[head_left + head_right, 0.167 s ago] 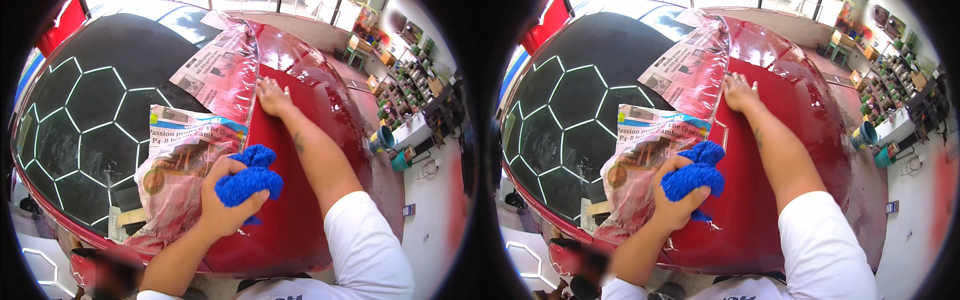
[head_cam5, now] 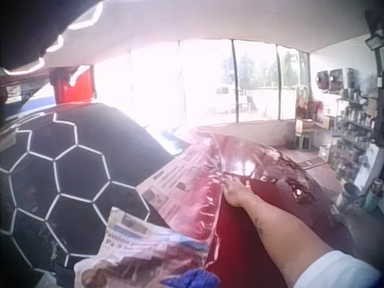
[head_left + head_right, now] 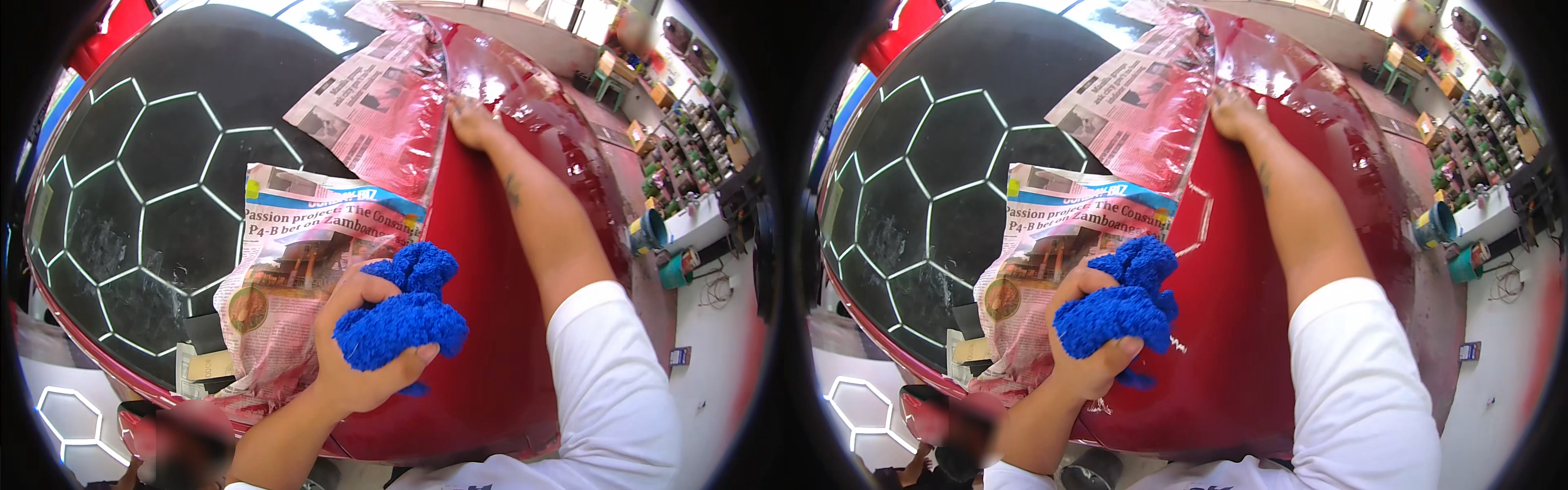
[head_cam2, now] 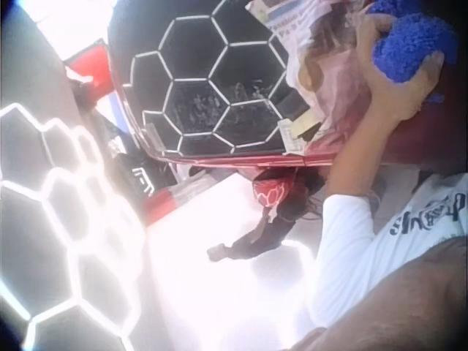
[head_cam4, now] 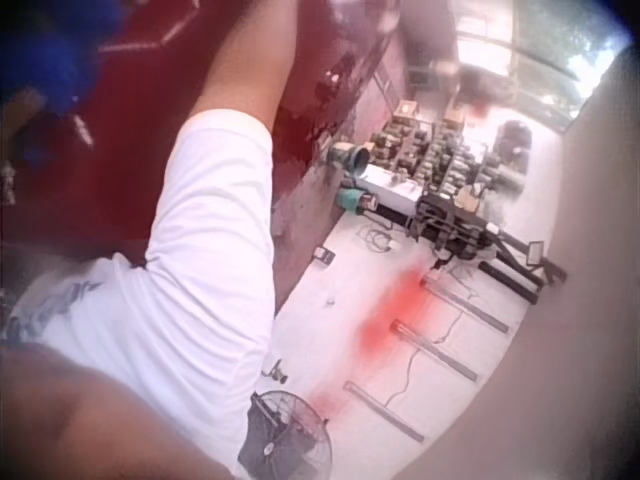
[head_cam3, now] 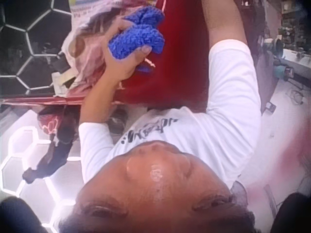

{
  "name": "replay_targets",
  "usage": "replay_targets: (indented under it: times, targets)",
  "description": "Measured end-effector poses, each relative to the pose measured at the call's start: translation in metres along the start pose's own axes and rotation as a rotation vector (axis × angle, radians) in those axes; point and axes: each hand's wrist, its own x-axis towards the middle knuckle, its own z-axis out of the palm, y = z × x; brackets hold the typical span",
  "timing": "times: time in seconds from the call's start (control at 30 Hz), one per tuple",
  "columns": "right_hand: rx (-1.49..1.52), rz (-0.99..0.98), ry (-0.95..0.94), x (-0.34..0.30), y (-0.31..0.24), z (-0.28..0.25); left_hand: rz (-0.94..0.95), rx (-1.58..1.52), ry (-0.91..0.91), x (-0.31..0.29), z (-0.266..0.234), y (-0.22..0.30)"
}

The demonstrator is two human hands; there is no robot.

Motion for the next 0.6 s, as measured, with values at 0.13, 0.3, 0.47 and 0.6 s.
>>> replay_targets:
  times: [0.13, 0.3, 0.47, 0.6]
  targets:
    - [0.187, -0.115, 0.061, 0.111, 0.058, 0.01, 0.031, -0.016, -0.009, 0.008, -0.003, -0.007]
    - [0.198, -0.156, 0.115, 0.127, 0.073, 0.001, 0.233, 0.178, -0.128, 0.019, -0.004, -0.011]
    - [0.1, -0.056, 0.089, 0.002, 0.03, 0.008, 0.113, 0.03, -0.103, 0.015, -0.002, -0.015]
    - [0.049, -0.085, 0.027, -0.141, -0.017, 0.001, 0.116, -0.004, -0.037, 0.019, 0.007, -0.006]
